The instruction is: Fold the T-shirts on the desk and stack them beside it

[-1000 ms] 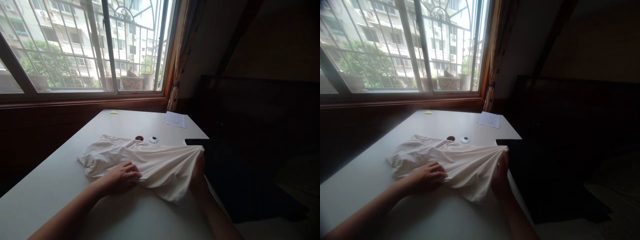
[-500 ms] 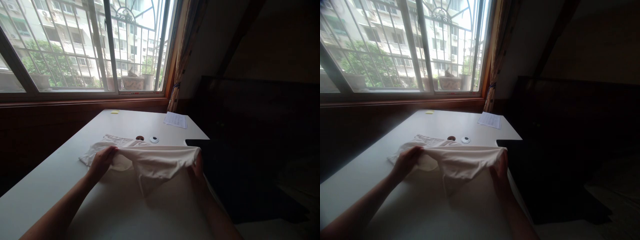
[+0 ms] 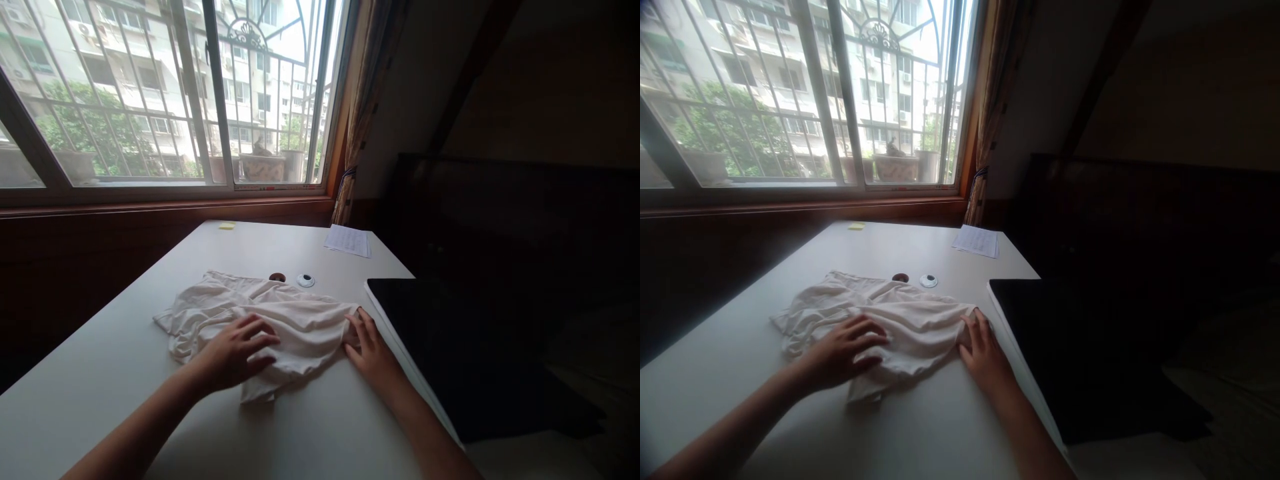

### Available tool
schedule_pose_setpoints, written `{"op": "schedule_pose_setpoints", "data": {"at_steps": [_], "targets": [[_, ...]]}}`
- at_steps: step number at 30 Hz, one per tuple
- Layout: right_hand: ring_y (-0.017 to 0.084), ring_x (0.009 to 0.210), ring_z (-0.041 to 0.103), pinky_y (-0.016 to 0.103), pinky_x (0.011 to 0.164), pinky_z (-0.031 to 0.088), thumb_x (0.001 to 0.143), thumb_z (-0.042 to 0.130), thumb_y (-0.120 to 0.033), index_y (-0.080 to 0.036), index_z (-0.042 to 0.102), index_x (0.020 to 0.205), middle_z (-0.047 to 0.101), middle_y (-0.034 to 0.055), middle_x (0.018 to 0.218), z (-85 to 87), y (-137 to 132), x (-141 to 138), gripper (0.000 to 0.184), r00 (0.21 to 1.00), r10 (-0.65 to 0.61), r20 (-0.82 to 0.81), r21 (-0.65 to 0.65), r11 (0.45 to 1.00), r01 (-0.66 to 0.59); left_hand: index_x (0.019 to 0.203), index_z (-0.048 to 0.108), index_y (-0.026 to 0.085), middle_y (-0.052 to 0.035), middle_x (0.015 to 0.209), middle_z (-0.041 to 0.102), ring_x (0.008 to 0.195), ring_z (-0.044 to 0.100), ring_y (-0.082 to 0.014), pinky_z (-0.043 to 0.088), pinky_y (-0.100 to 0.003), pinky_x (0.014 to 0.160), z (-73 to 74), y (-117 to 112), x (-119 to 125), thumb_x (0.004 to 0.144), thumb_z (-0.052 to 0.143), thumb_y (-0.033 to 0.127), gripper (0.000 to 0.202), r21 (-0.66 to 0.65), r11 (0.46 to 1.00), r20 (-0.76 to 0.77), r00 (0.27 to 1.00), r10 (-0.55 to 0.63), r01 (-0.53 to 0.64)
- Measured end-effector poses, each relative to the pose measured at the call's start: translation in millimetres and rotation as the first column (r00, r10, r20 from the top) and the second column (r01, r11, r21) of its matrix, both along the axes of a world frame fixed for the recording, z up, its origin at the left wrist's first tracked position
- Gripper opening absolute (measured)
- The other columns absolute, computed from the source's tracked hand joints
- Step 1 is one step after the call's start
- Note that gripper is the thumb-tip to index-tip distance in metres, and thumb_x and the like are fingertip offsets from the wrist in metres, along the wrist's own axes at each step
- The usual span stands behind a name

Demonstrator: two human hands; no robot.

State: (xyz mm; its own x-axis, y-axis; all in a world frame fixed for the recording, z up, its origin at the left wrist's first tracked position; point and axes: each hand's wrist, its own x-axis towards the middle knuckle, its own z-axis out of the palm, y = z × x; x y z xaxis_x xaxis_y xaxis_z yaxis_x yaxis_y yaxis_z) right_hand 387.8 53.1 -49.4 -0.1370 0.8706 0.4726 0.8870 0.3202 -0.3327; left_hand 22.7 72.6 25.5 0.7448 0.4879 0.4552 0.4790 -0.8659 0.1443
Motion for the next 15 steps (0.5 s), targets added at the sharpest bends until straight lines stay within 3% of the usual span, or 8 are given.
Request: {"op": "schedule_pose_setpoints", "data": {"at_steps": [3,4,7,8,11,13,15], "targets": [[0.031,0.138,0.047,0.048,0.109,0.048,0.088,0.055,-0.023,-0.029,0.043,0.145,0.046,0.0116,0.148,-2.6,2,4,0.059,1.000,-0.021,0.006,-0.022,1.000,0.022,0.121,0.063,0.028,-0.0070,0.116,0.064,0.106,0.057,-0.0289,0.050,-0.043,0.092,-1.4,-23,27,0.080,0.079,0.049,0.049,-0.119,0.987,-0.113,0.987,-0.118,0.104],[0.030,0.136,0.049,0.048,0.110,0.047,0.087,0.055,-0.022,-0.029,0.043,0.145,0.050,0.0110,0.144,-2.8,2,5,0.060,1.000,-0.024,0.003,-0.032,0.999,0.024,0.117,0.063,0.027,-0.0072,0.114,0.064,0.103,0.057,-0.0285,0.050,-0.043,0.090,-5.0,-27,33,0.080,0.079,0.047,0.045,-0.126,0.987,-0.130,0.985,-0.117,0.101],[0.029,0.130,0.055,0.046,0.108,0.048,0.084,0.058,-0.021,-0.031,0.040,0.147,0.057,0.0083,0.136,0.0,-1,6,0.067,0.999,-0.027,-0.033,-0.063,0.998,0.025,0.096,0.064,0.023,-0.0066,0.099,0.064,0.089,0.058,-0.0233,0.050,-0.036,0.081,-19.4,-20,34,0.093,0.059,0.026,0.006,-0.101,0.993,-0.125,0.989,-0.077,0.065],[0.028,0.128,0.056,0.045,0.106,0.050,0.083,0.059,-0.022,-0.032,0.038,0.148,0.058,0.0077,0.136,2.0,-2,5,0.070,0.998,-0.030,-0.049,-0.072,0.997,0.027,0.090,0.062,0.022,-0.0060,0.093,0.063,0.083,0.058,-0.0213,0.049,-0.034,0.076,-23.4,-13,31,0.095,0.052,0.020,0.012,-0.112,0.993,-0.089,0.995,-0.049,0.039],[0.028,0.126,0.059,0.043,0.101,0.054,0.084,0.065,-0.031,-0.035,0.032,0.153,0.057,0.0068,0.139,9.8,-7,4,0.076,0.996,-0.035,-0.081,-0.091,0.995,0.027,0.093,0.060,0.022,-0.0039,0.087,0.063,0.072,0.057,-0.0186,0.047,-0.029,0.066,-27.4,7,11,0.096,0.044,0.021,0.017,-0.277,0.955,0.168,0.973,0.160,-0.109],[0.028,0.128,0.058,0.043,0.102,0.054,0.086,0.067,-0.039,-0.036,0.032,0.154,0.054,0.0067,0.144,15.9,-10,3,0.077,0.997,-0.018,-0.077,-0.112,0.994,0.009,0.100,0.060,0.023,-0.0023,0.088,0.063,0.074,0.059,-0.0189,0.048,-0.028,0.066,-23.8,18,-4,0.096,0.046,0.030,0.016,-0.464,0.866,0.351,0.859,0.373,-0.187],[0.029,0.131,0.056,0.045,0.103,0.053,0.086,0.068,-0.045,-0.036,0.035,0.153,0.051,0.0071,0.149,23.1,-13,0,0.075,0.998,0.023,-0.052,-0.133,0.991,-0.029,0.100,0.061,0.024,0.0000,0.085,0.063,0.075,0.060,-0.0196,0.049,-0.028,0.067,-19.1,24,-17,0.096,0.047,0.040,0.021,-0.637,0.745,0.417,0.726,0.548,-0.197]]}}
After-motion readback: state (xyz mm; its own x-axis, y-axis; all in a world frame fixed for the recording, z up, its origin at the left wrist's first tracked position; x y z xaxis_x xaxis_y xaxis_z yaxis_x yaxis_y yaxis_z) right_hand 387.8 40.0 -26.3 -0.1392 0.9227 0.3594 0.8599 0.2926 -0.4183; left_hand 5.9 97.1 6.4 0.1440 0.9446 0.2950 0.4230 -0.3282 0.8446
